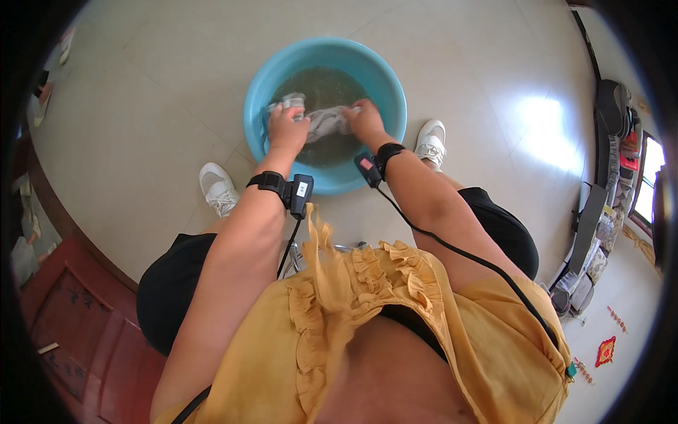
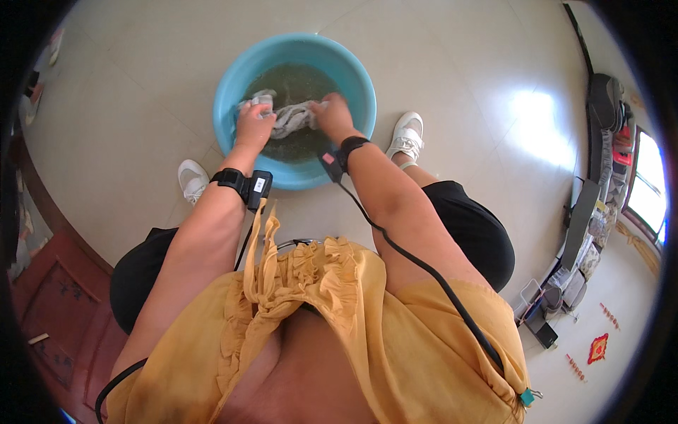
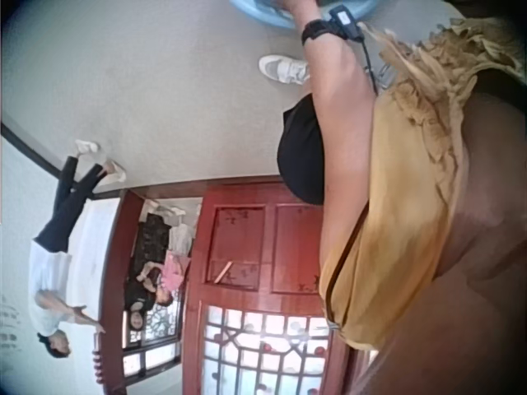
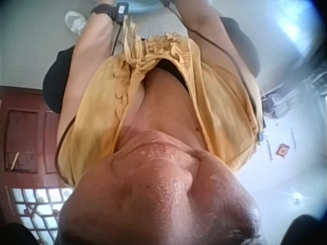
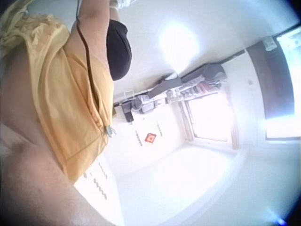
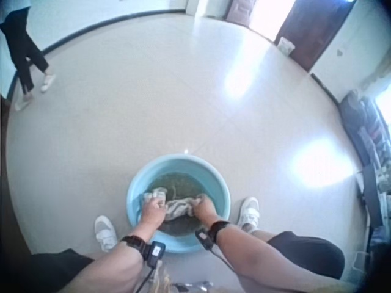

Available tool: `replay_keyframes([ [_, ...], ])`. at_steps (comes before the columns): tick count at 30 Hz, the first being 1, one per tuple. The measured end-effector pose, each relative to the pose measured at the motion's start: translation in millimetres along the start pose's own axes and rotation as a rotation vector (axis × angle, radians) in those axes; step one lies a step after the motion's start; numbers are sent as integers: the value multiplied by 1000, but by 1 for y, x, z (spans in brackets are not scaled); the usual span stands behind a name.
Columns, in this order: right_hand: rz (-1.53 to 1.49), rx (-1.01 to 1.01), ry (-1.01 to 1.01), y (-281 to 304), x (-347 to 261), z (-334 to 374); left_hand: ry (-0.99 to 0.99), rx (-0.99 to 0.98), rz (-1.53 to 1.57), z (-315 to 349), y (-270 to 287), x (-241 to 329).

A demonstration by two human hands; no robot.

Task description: The person wets a cloth in a blue basin, wrings it out, and wipes a white coffee table and surrounding floor area. The person moves items on the table to reach underneath and wipes the table edges and floor around the table legs.

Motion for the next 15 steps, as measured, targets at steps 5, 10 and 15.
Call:
replay_keyframes([
  [5,468,-260,855,-44,-54,50,273,-181,65,9,-16,-28],
  [10,283,61,165,-55,36,-11,871,-484,388,48,-50,-30],
  [15,-385,-228,2,3,-86,60,1384,-203,1093,84,-60,-27],
])
Point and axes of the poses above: each hand's wrist, its own z-axis away from the middle knuckle, its own y-axis out of the back of the hand, x = y × z, the point moved 8 cm from there along -z, towards the middle knuckle, and after that the axes turned 11 degrees about z, right-handed, at the moved point
